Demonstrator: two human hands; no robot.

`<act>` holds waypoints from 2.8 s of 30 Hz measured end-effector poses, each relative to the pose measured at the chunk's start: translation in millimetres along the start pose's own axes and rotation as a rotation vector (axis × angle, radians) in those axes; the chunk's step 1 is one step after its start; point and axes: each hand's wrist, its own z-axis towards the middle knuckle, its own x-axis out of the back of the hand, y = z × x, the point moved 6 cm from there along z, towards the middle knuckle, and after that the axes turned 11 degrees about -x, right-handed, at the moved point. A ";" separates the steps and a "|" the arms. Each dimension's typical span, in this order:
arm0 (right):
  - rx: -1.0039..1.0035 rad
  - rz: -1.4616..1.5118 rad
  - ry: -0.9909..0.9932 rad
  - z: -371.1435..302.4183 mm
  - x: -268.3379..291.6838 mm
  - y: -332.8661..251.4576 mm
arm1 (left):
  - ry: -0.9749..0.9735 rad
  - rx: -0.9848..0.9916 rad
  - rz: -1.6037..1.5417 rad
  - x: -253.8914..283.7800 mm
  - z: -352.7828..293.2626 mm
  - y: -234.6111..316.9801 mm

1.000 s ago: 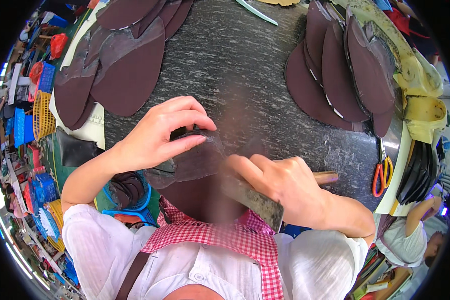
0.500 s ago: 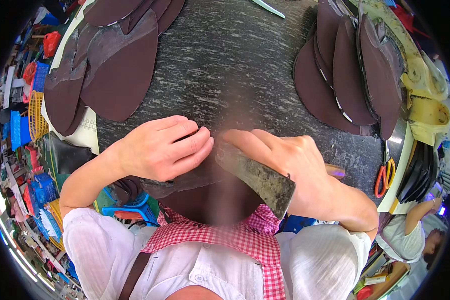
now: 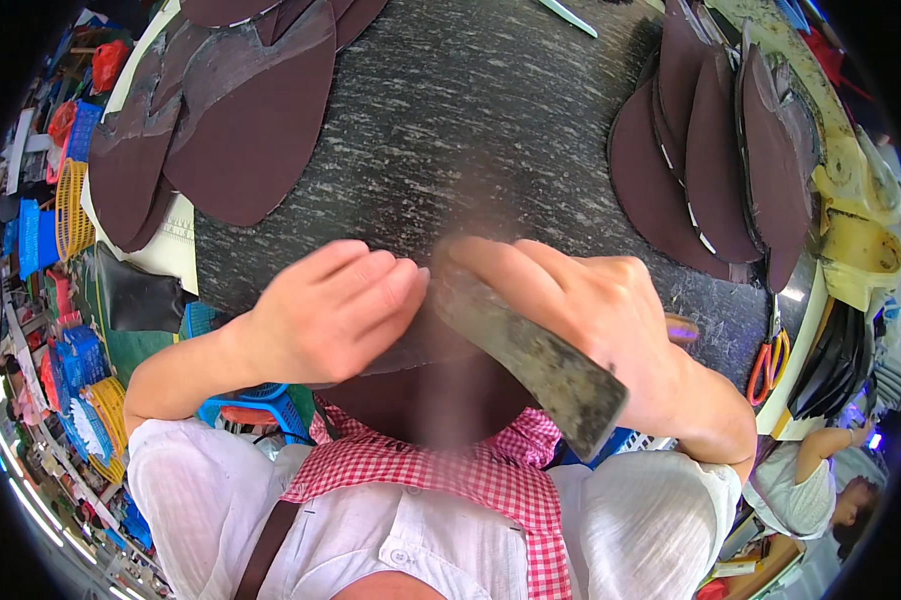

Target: The person picks up cut leather pieces one at a time, folds their edges, and hammers them flat with a metal hammer before stacking them on the table.

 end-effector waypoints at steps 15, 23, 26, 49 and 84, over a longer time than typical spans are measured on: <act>0.086 -0.044 0.047 10.5 3.5 -15.4 | 0.217 0.254 -0.220 7.0 -20.0 -2.7; 0.101 0.018 0.030 8.9 -14.2 -13.1 | 0.231 0.470 -0.355 14.5 -42.9 -15.8; 0.085 -0.078 0.010 16.8 -4.2 -23.1 | 0.316 0.374 -0.253 14.1 -45.4 -2.7; -0.013 0.185 0.224 13.9 14.6 -10.6 | 0.225 0.418 -0.201 13.8 -47.4 2.0; -0.038 -0.132 -0.038 26.4 11.2 -6.4 | 0.217 0.457 -0.093 8.0 -16.4 -16.0</act>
